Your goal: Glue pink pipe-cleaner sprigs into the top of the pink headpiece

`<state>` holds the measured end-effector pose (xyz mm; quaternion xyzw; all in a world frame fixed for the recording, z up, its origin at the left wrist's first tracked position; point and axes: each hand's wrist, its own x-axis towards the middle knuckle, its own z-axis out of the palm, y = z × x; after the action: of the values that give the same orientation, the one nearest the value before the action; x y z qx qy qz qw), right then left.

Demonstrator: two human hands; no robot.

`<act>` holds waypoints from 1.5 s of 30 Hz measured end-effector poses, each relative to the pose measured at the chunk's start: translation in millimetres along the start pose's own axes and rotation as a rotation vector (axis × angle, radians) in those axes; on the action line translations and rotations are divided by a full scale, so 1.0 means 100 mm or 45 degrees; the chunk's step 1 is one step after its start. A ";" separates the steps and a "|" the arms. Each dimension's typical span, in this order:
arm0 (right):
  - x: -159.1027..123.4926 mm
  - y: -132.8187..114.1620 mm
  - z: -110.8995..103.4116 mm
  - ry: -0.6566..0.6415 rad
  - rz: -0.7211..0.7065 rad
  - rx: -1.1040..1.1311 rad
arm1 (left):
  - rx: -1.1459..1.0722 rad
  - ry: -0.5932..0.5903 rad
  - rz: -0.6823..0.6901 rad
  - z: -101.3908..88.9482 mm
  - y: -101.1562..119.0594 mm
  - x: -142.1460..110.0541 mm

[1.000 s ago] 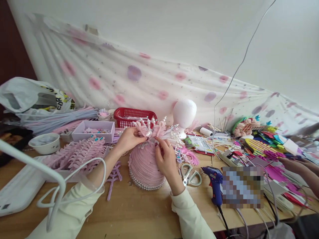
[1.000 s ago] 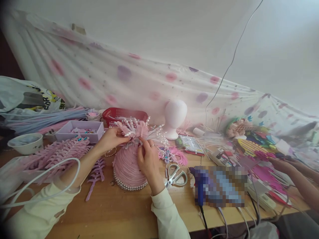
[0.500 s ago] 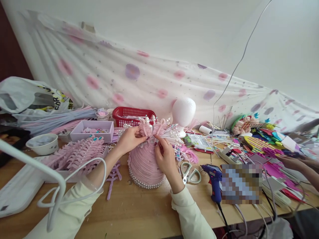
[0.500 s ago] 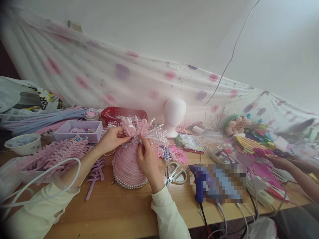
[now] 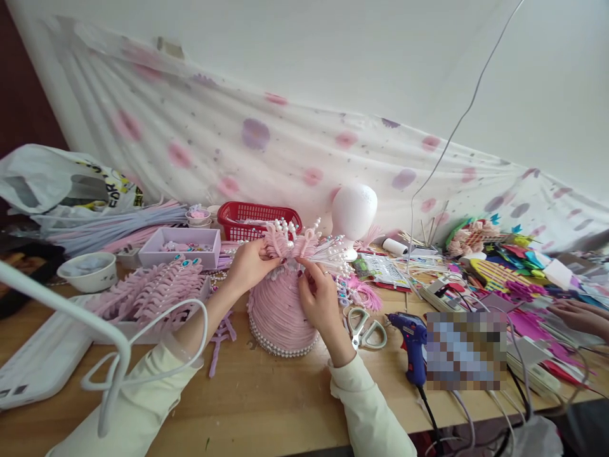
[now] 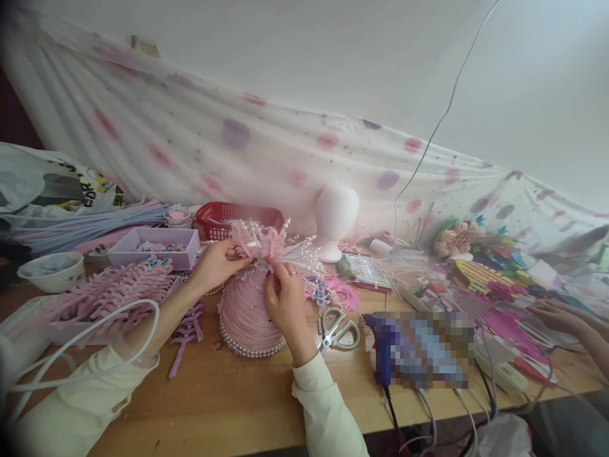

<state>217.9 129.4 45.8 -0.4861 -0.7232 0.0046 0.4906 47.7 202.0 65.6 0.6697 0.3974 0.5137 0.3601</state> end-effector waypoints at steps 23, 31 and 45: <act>0.00 -0.06 -0.02 -0.128 -0.094 -0.111 | -0.072 -0.080 0.008 0.04 0.11 -0.04; -0.01 -0.06 -0.02 -0.099 -0.076 -0.087 | -0.135 -0.093 0.072 0.03 0.00 -0.06; -0.01 -0.09 -0.03 -0.070 -0.063 -0.053 | -0.062 -0.217 0.104 -0.07 0.13 0.04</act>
<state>214.1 122.5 50.7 -0.4778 -0.7483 -0.0094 0.4601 43.3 200.4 80.2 0.7176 0.3250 0.4785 0.3877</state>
